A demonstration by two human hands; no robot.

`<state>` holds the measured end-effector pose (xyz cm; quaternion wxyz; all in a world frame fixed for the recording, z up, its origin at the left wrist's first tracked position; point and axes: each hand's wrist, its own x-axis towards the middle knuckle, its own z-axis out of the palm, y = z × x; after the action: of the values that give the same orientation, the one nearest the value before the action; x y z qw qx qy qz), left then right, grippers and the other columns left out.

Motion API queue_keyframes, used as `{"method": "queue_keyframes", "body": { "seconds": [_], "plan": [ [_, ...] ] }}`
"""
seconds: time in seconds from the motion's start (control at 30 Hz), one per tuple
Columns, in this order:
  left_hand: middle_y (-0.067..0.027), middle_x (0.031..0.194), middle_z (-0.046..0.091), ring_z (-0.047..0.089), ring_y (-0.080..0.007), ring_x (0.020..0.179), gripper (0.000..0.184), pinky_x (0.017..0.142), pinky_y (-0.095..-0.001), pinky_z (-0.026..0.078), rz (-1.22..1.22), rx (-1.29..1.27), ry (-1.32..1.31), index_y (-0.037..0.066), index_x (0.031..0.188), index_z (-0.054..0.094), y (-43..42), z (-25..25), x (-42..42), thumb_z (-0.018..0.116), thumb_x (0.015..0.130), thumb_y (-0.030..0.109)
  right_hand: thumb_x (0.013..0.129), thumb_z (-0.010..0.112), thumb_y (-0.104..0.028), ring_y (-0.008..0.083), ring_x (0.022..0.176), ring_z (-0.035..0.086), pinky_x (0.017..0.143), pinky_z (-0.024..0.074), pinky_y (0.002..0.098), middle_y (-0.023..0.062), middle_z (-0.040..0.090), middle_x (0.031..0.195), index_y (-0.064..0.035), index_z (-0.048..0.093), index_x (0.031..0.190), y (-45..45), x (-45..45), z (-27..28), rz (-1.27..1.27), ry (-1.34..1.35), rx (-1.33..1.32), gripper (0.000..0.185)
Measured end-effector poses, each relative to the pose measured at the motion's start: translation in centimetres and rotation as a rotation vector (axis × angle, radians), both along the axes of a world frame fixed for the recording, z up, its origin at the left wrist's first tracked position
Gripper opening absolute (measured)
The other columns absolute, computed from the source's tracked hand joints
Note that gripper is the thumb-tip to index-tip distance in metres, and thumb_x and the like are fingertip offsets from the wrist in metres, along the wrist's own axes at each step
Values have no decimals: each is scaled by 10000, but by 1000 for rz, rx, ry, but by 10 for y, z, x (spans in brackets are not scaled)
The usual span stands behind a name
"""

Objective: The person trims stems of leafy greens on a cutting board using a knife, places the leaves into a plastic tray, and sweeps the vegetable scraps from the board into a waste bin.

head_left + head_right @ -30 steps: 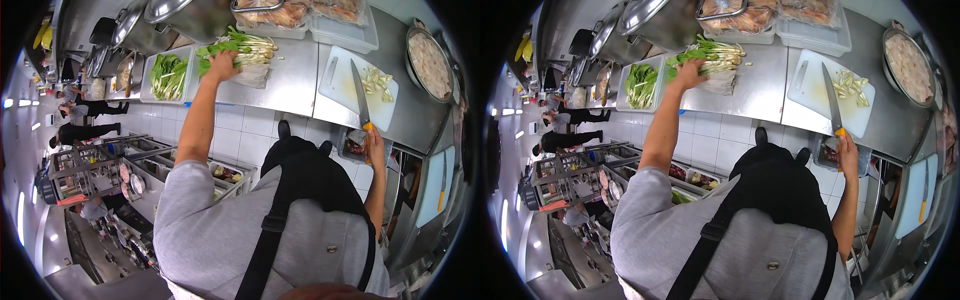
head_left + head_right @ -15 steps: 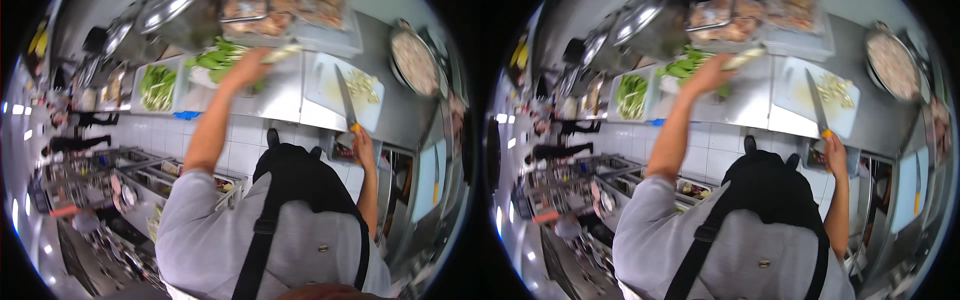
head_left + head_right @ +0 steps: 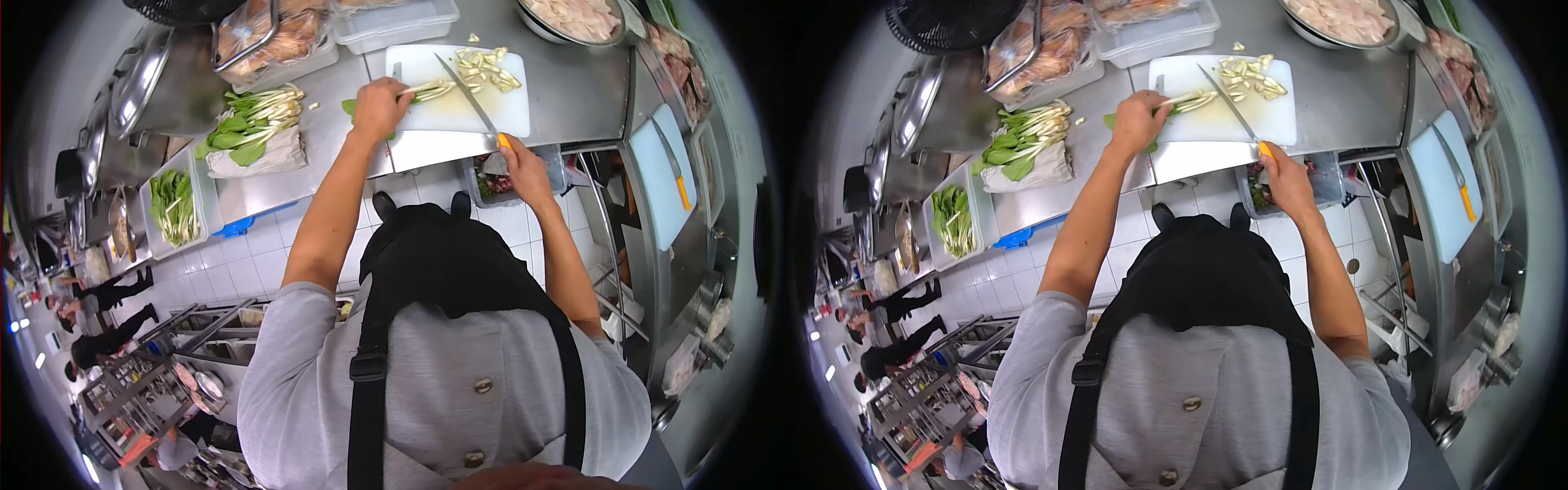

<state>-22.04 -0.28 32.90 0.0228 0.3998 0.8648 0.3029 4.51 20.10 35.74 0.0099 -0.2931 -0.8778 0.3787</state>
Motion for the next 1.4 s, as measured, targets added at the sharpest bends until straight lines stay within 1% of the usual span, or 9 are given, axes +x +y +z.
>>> {"method": "queue_keyframes", "body": {
  "seconds": [0.1, 0.23, 0.33, 0.43, 0.83, 1.03, 1.13, 1.33, 1.4],
  "plan": [
    [-135, 884, 738, 692, -364, 920, 212, 841, -469, 538, 97, 102, 17, 79, 927, 809, 20, 10, -5, 708, 920, 266, 1055, 538, -336, 453, 1012, 688, 862, 531, 474, 272, 709, 1069, -112, 617, 1382, -2, 1, -7, 8, 24, 20, 404],
    [-165, 1166, 678, 666, -347, 1074, 321, 909, -507, 509, 65, -369, -95, 128, 1184, 760, 38, 9, -15, 658, 962, 336, 1058, 548, -314, 332, 802, 708, 752, 535, 420, 200, 706, 865, -112, 616, 1390, -4, -1, 8, -101, -5, -140, 394],
    [-163, 1200, 639, 631, -363, 1112, 396, 946, -488, 503, 8, -248, 59, 141, 1292, 715, 32, 2, 0, 690, 947, 334, 1077, 493, -311, 447, 1023, 695, 881, 536, 476, 264, 719, 1095, -104, 596, 1401, 1, -1, 11, -65, -5, -45, 398],
    [-130, 1190, 639, 603, -335, 1117, 442, 963, -477, 488, -72, -247, 128, 153, 1337, 687, 21, -11, 8, 711, 928, 320, 1083, 488, -292, 453, 1021, 692, 880, 537, 471, 270, 717, 1095, -80, 591, 1399, -12, 0, 52, -78, -83, -245, 394],
    [-125, 1128, 632, 579, -323, 1142, 340, 914, -488, 496, -15, -175, 100, 157, 1188, 750, 29, -29, 11, 754, 871, 282, 1077, 492, -295, 485, 1029, 665, 885, 519, 510, 303, 699, 1052, -47, 592, 1378, -35, 2, 27, 51, -27, -54, 403],
    [-157, 1118, 631, 595, -338, 1083, 458, 896, -489, 530, -1, -178, 189, 47, 1270, 664, 30, -23, 20, 746, 880, 271, 1067, 488, -332, 479, 1025, 665, 883, 519, 512, 299, 697, 1070, -52, 606, 1351, -8, -29, -22, 95, 14, -116, 416],
    [-196, 1144, 616, 579, -354, 1137, 406, 902, -518, 542, 138, -425, 127, -20, 1251, 587, 29, -7, 30, 655, 940, 232, 1065, 488, -340, 441, 983, 693, 867, 533, 483, 258, 719, 1040, -87, 615, 1353, 1, -22, 2, 10, -101, -216, 404],
    [-294, 1100, 677, 687, -454, 1001, 344, 902, -517, 553, 366, -162, -153, -56, 1250, 556, 7, -59, -15, 452, 970, 115, 1062, 462, -376, 396, 1093, 681, 934, 515, 444, 229, 717, 1140, -77, 617, 1366, 13, -9, -41, 70, 29, -144, 453],
    [-334, 1096, 690, 687, -479, 1015, 402, 938, -552, 534, 535, -95, -254, -84, 1268, 555, -9, -54, -32, 459, 951, 142, 1072, 523, -366, 83, 545, 484, 480, 396, 264, -6, 544, 680, -98, 643, 1364, 17, -8, -59, 1, 46, -304, 414]
  ]
}}
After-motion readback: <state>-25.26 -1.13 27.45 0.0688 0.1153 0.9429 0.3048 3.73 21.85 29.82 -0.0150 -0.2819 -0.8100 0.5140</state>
